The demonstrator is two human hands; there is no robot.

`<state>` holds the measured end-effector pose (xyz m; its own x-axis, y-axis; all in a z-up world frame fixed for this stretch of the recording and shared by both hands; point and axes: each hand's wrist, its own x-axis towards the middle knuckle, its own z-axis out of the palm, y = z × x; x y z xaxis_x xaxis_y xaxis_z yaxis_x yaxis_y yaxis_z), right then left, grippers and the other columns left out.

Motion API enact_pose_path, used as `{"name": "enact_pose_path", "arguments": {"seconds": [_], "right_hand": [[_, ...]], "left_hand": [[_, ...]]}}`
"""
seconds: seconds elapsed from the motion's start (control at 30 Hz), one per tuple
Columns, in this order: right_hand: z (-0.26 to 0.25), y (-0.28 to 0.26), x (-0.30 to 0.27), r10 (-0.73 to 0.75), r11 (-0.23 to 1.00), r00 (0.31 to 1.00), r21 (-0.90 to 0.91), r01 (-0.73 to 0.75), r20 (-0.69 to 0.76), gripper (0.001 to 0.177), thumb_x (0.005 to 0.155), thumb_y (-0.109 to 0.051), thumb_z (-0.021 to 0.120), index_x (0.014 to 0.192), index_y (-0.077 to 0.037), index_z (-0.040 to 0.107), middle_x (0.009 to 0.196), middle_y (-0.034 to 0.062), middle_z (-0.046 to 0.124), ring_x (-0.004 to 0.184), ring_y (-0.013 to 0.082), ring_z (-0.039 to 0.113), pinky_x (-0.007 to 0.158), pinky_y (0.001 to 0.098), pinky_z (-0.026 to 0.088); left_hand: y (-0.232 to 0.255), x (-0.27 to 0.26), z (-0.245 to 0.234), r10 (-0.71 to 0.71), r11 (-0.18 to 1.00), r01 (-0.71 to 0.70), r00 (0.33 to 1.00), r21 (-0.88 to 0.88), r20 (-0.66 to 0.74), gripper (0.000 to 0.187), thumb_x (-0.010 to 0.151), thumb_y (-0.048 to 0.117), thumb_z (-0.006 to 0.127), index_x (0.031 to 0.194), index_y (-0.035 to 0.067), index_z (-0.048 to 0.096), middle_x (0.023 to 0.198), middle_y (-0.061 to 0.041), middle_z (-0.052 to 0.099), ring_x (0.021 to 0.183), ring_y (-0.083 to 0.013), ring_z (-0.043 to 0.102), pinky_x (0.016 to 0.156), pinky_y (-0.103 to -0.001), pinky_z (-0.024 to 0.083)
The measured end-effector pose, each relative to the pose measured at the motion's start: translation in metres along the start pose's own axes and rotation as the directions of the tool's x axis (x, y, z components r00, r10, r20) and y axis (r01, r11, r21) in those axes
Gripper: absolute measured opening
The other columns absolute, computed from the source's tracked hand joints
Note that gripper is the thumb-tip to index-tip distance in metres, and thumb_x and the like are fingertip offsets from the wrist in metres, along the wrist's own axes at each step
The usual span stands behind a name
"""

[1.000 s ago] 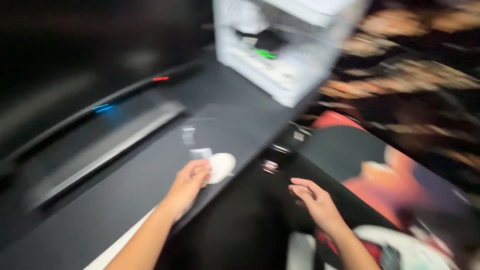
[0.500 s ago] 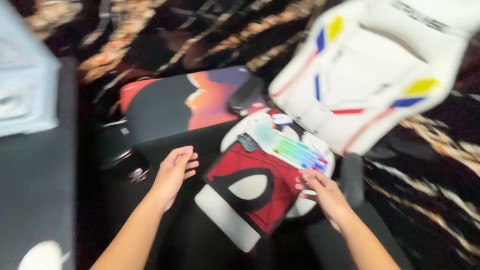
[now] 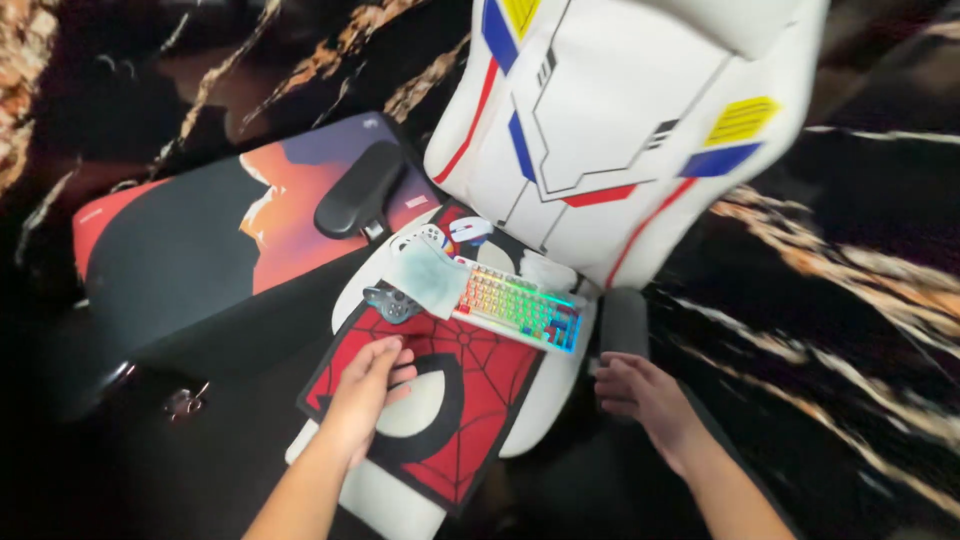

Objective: Clear various items including a keyboard, mouse, and game controllers from a desk and place them on a nearby chair.

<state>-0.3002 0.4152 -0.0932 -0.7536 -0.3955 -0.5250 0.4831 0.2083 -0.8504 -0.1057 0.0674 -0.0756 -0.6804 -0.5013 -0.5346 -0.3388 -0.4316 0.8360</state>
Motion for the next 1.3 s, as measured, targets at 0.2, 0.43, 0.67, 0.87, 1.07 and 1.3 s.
{"name": "enact_pose_path", "arguments": {"seconds": [0.2, 0.43, 0.67, 0.87, 1.07, 1.3], "right_hand": [[-0.030, -0.005, 0.197, 0.050, 0.984, 0.991, -0.174, -0.028, 0.126, 0.045, 0.093, -0.028, 0.062, 0.131, -0.003, 0.064, 0.110, 0.0096, 0.073, 0.097, 0.0194, 0.069, 0.083, 0.0353, 0.055], [0.022, -0.008, 0.365, -0.006, 0.907, 0.956, -0.401, 0.129, 0.294, 0.044, 0.093, -0.036, 0.062, 0.121, -0.002, 0.069, 0.108, 0.0074, 0.074, 0.098, 0.0175, 0.071, 0.084, 0.0339, 0.058], [0.070, 0.007, 0.417, 0.034, 0.640, 0.936, -0.727, 0.250, 0.351, 0.053, 0.095, -0.054, 0.053, 0.115, -0.009, 0.074, 0.101, 0.0075, 0.076, 0.093, 0.0201, 0.071, 0.087, 0.0356, 0.053], [0.081, 0.010, 0.429, 0.300, 0.483, 0.909, -0.868, 0.117, 0.290, 0.066, 0.097, -0.060, 0.042, 0.120, -0.007, 0.074, 0.111, 0.0129, 0.078, 0.103, 0.0268, 0.076, 0.095, 0.0387, 0.053], [0.076, 0.046, 0.454, 0.233, 0.325, 0.880, -0.886, 0.331, 0.414, 0.059, 0.100, -0.057, 0.041, 0.130, -0.013, 0.067, 0.131, 0.0117, 0.066, 0.121, 0.0272, 0.061, 0.105, 0.0394, 0.044], [0.067, 0.059, 0.462, 0.314, 0.658, 0.836, -0.738, 0.151, 0.451, 0.039, 0.103, -0.031, 0.044, 0.128, -0.014, 0.069, 0.117, 0.0035, 0.077, 0.103, 0.0154, 0.070, 0.092, 0.0341, 0.054]], "left_hand": [[-0.062, 0.118, 0.060, -0.167, 0.959, 0.135, 0.980, -0.249, -0.111, 0.039, 0.099, 0.032, 0.058, 0.130, 0.009, 0.061, 0.117, -0.009, 0.070, 0.103, -0.0216, 0.067, 0.091, -0.039, 0.054], [-0.137, 0.238, 0.115, -0.405, 0.804, 0.277, 0.903, -0.527, -0.143, 0.064, 0.097, 0.048, 0.054, 0.146, 0.008, 0.046, 0.133, -0.014, 0.056, 0.116, -0.0301, 0.059, 0.101, -0.050, 0.052], [-0.174, 0.292, 0.140, -0.551, 0.666, 0.310, 0.818, -0.679, -0.167, 0.088, 0.093, 0.069, 0.040, 0.160, 0.013, 0.027, 0.156, -0.014, 0.040, 0.136, -0.0364, 0.046, 0.112, -0.061, 0.041], [-0.188, 0.306, 0.154, -0.553, 0.639, 0.313, 0.822, -0.702, -0.137, 0.090, 0.093, 0.074, 0.030, 0.157, 0.010, 0.033, 0.151, -0.019, 0.049, 0.130, -0.0371, 0.053, 0.110, -0.059, 0.041], [-0.184, 0.305, 0.154, -0.507, 0.656, 0.279, 0.851, -0.701, -0.136, 0.093, 0.093, 0.077, 0.026, 0.153, 0.007, 0.038, 0.141, -0.021, 0.054, 0.124, -0.0352, 0.057, 0.108, -0.055, 0.045], [-0.191, 0.282, 0.152, -0.385, 0.737, 0.222, 0.914, -0.638, -0.127, 0.055, 0.104, 0.047, 0.032, 0.139, 0.008, 0.050, 0.127, -0.017, 0.058, 0.111, -0.0308, 0.061, 0.101, -0.050, 0.053]]}}
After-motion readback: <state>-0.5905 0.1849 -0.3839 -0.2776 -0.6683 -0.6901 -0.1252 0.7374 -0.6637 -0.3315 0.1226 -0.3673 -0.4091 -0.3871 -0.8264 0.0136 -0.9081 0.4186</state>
